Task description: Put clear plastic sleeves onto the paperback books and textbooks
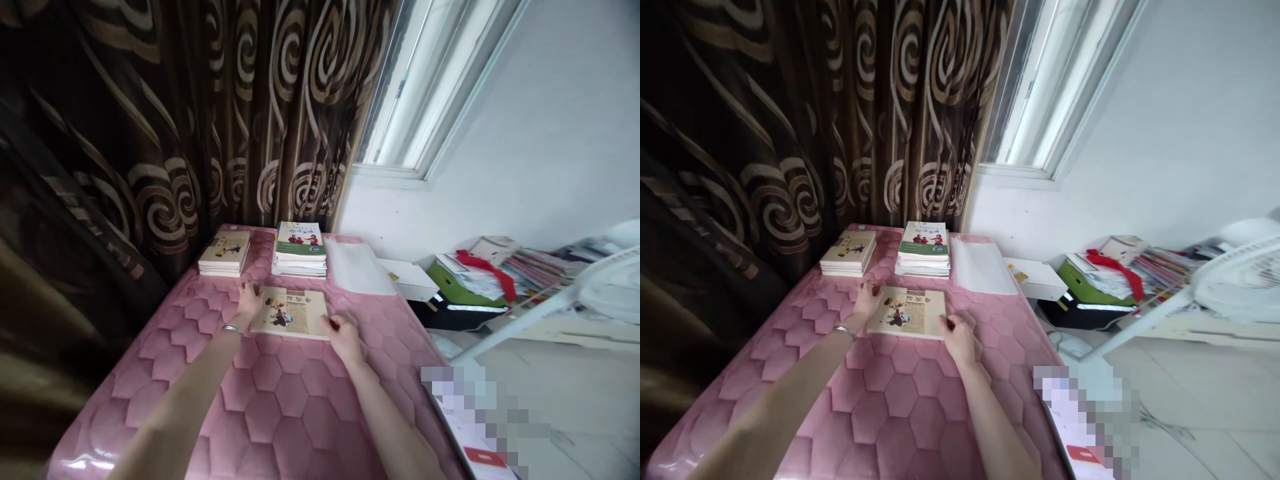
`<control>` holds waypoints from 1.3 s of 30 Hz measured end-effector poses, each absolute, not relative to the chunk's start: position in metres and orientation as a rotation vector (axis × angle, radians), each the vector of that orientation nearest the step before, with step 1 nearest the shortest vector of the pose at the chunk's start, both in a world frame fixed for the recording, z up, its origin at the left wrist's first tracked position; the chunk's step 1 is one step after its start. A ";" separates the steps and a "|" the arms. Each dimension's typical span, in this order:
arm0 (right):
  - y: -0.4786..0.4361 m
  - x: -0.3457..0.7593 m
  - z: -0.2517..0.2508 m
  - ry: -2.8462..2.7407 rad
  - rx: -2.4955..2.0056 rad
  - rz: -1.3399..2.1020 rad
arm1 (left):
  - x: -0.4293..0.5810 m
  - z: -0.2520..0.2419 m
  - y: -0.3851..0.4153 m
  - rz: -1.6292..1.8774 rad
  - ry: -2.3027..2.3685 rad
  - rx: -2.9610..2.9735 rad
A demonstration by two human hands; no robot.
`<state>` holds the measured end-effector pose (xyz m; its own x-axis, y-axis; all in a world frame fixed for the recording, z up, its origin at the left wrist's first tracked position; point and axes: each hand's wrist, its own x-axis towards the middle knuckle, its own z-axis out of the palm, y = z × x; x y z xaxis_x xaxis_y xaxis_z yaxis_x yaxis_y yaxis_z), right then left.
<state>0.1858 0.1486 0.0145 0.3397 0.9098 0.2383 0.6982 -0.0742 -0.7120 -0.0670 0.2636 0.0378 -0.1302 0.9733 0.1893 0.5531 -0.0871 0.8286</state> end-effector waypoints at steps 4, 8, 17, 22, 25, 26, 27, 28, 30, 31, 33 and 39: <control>0.150 0.186 0.008 -1.415 -1.815 0.336 | -0.093 0.039 0.240 1.096 1.589 1.679; 0.149 0.186 0.008 -1.430 -1.832 0.296 | -0.112 0.038 0.210 1.084 1.467 1.699; 0.146 0.186 0.008 -1.441 -1.860 0.302 | -0.112 0.038 0.187 0.955 1.240 1.875; 0.146 0.186 0.009 -1.470 -1.853 0.336 | -0.114 0.037 0.186 0.951 1.213 1.840; 0.146 0.187 0.010 -1.471 -1.865 0.337 | -0.113 0.035 0.185 0.968 1.225 1.803; 0.145 0.187 0.011 -1.467 -1.874 0.341 | -0.113 0.034 0.184 0.978 1.234 1.792; 0.145 0.187 0.011 -1.460 -1.880 0.346 | -0.112 0.033 0.183 0.992 1.247 1.784; 0.144 0.188 0.012 -1.455 -1.882 0.352 | -0.112 0.031 0.182 1.007 1.264 1.778; 0.143 0.189 0.013 -1.443 -1.869 0.379 | -0.112 0.027 0.181 1.044 1.303 1.771; 0.143 0.190 0.013 -1.432 -1.857 0.402 | -0.113 0.025 0.180 1.065 1.318 1.769; 0.144 0.194 0.011 -1.376 -1.815 0.459 | -0.113 0.022 0.180 1.108 1.329 1.768; 0.152 0.206 -0.002 -1.149 -1.620 0.559 | -0.116 0.021 0.182 1.082 1.323 1.782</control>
<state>0.2062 0.1523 -0.0016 0.4355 0.8824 0.1779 0.4050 -0.0156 -0.9142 -0.1160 0.1819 0.0212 0.1461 0.9621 0.2302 0.4164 -0.2709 0.8679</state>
